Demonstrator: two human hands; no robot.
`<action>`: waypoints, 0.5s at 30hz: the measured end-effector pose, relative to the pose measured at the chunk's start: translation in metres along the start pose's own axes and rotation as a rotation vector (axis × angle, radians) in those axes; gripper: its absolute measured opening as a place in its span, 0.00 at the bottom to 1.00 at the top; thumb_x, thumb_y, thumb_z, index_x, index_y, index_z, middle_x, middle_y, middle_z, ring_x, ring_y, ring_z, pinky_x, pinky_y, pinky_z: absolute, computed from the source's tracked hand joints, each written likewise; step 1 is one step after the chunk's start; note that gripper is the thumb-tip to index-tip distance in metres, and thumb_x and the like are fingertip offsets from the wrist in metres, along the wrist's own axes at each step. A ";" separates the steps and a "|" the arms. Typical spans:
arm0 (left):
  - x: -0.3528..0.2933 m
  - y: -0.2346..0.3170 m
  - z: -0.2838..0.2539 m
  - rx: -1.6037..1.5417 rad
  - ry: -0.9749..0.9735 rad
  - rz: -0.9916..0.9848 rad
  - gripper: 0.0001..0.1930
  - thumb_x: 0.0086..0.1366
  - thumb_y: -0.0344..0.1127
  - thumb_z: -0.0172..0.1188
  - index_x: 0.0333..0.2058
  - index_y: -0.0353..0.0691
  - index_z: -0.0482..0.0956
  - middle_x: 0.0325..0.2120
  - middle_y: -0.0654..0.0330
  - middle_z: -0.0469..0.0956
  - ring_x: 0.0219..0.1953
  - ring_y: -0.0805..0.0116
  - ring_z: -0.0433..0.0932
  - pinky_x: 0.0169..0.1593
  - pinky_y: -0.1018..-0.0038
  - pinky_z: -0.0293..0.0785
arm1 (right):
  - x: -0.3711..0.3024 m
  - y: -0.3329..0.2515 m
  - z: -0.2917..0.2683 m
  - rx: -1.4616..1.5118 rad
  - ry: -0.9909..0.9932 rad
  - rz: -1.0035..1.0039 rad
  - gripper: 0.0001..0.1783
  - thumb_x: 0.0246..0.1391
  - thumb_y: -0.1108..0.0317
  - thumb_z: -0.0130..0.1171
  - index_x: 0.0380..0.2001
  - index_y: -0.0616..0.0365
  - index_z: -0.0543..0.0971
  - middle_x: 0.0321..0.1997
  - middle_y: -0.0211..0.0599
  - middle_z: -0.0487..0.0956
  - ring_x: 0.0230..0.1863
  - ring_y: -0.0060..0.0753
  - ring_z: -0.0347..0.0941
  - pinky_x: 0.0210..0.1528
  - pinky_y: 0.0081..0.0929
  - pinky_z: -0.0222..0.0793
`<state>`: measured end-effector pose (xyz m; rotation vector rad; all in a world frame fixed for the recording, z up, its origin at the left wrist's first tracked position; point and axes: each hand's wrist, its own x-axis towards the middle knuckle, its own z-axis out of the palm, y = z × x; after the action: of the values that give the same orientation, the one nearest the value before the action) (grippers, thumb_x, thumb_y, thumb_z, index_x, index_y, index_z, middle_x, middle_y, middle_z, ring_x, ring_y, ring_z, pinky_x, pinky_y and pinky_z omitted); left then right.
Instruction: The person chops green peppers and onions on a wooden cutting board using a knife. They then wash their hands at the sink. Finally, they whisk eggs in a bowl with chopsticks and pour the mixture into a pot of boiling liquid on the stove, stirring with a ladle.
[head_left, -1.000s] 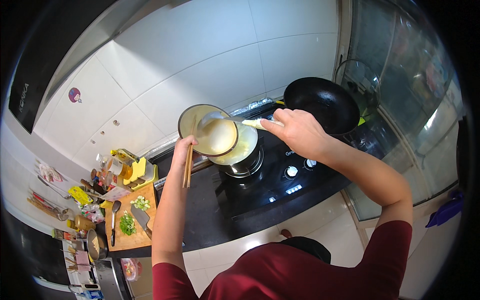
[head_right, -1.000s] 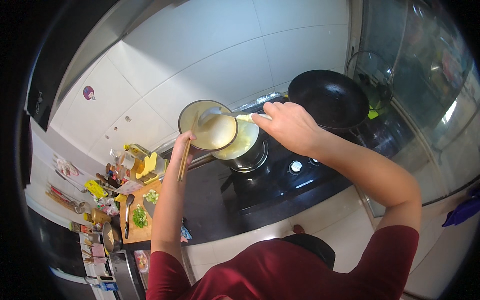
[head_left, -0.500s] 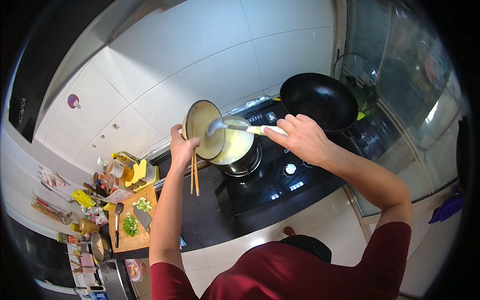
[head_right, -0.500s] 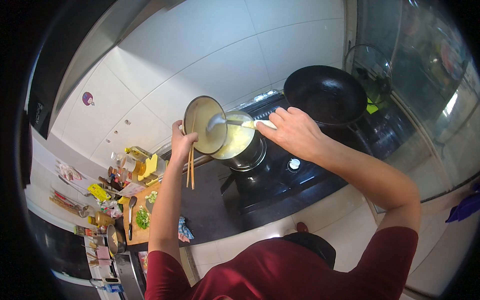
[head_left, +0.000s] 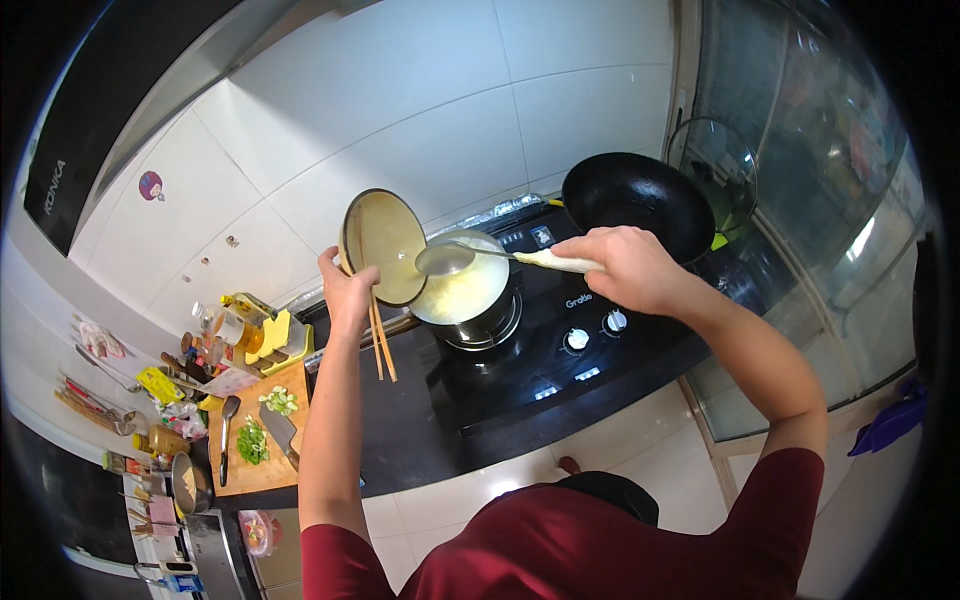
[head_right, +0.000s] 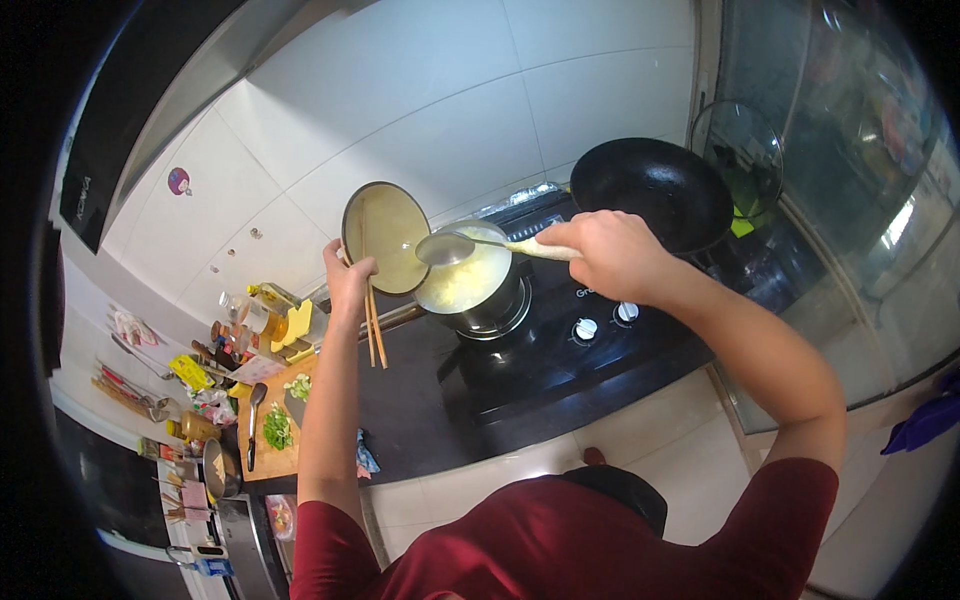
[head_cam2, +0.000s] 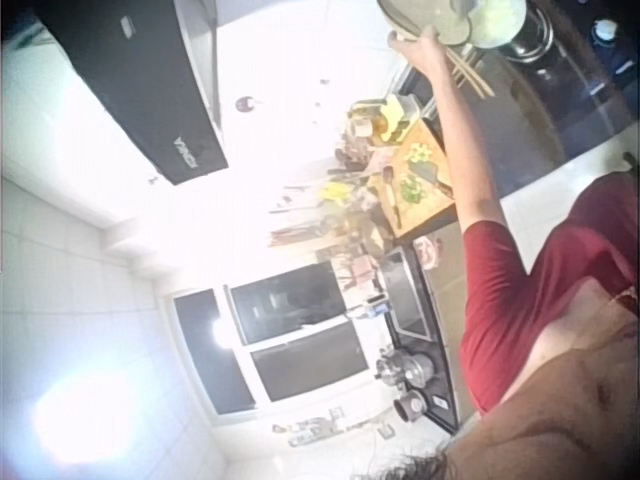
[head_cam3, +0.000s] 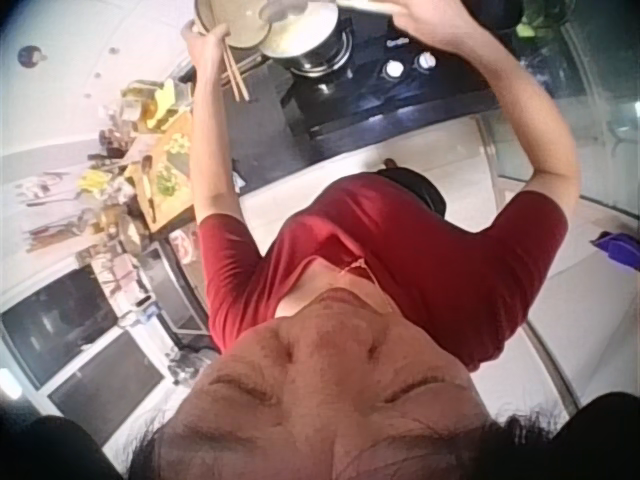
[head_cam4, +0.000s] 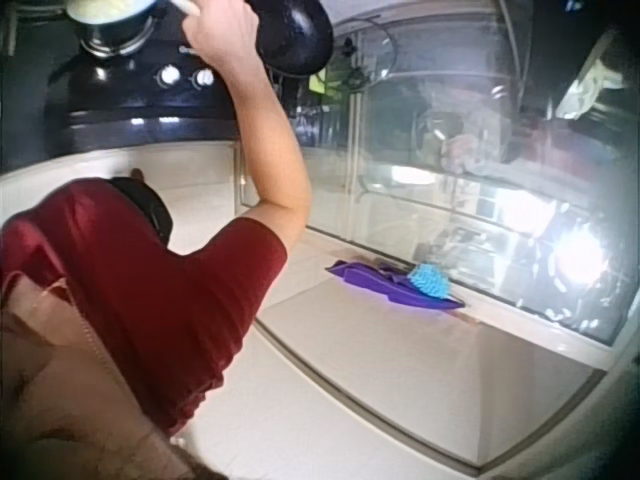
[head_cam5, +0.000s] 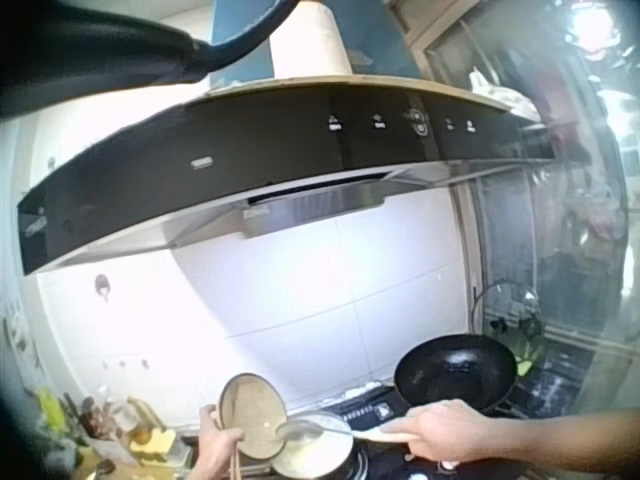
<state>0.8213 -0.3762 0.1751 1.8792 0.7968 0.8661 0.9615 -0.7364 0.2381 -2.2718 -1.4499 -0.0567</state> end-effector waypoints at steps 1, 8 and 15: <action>0.003 -0.005 -0.002 -0.045 0.013 -0.021 0.40 0.42 0.28 0.60 0.57 0.31 0.58 0.38 0.47 0.76 0.40 0.59 0.77 0.45 0.69 0.73 | 0.004 -0.001 -0.008 0.102 -0.068 0.046 0.24 0.44 0.75 0.55 0.49 0.52 0.80 0.39 0.46 0.82 0.43 0.49 0.78 0.45 0.41 0.73; -0.003 -0.011 -0.011 -0.183 0.053 -0.095 0.37 0.41 0.26 0.59 0.54 0.31 0.60 0.41 0.49 0.72 0.40 0.60 0.74 0.45 0.69 0.72 | 0.030 -0.001 0.000 0.188 -0.272 0.156 0.21 0.44 0.74 0.58 0.45 0.55 0.83 0.42 0.47 0.83 0.46 0.48 0.79 0.49 0.38 0.73; -0.007 -0.018 -0.013 -0.200 0.046 -0.114 0.37 0.40 0.27 0.59 0.54 0.31 0.60 0.41 0.48 0.73 0.41 0.62 0.74 0.45 0.70 0.72 | 0.050 0.008 0.008 0.418 -0.441 0.366 0.18 0.49 0.72 0.58 0.46 0.60 0.81 0.31 0.42 0.82 0.27 0.29 0.75 0.30 0.26 0.71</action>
<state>0.8037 -0.3682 0.1618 1.6286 0.8062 0.8863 0.9897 -0.6938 0.2415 -2.2246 -1.0707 0.8239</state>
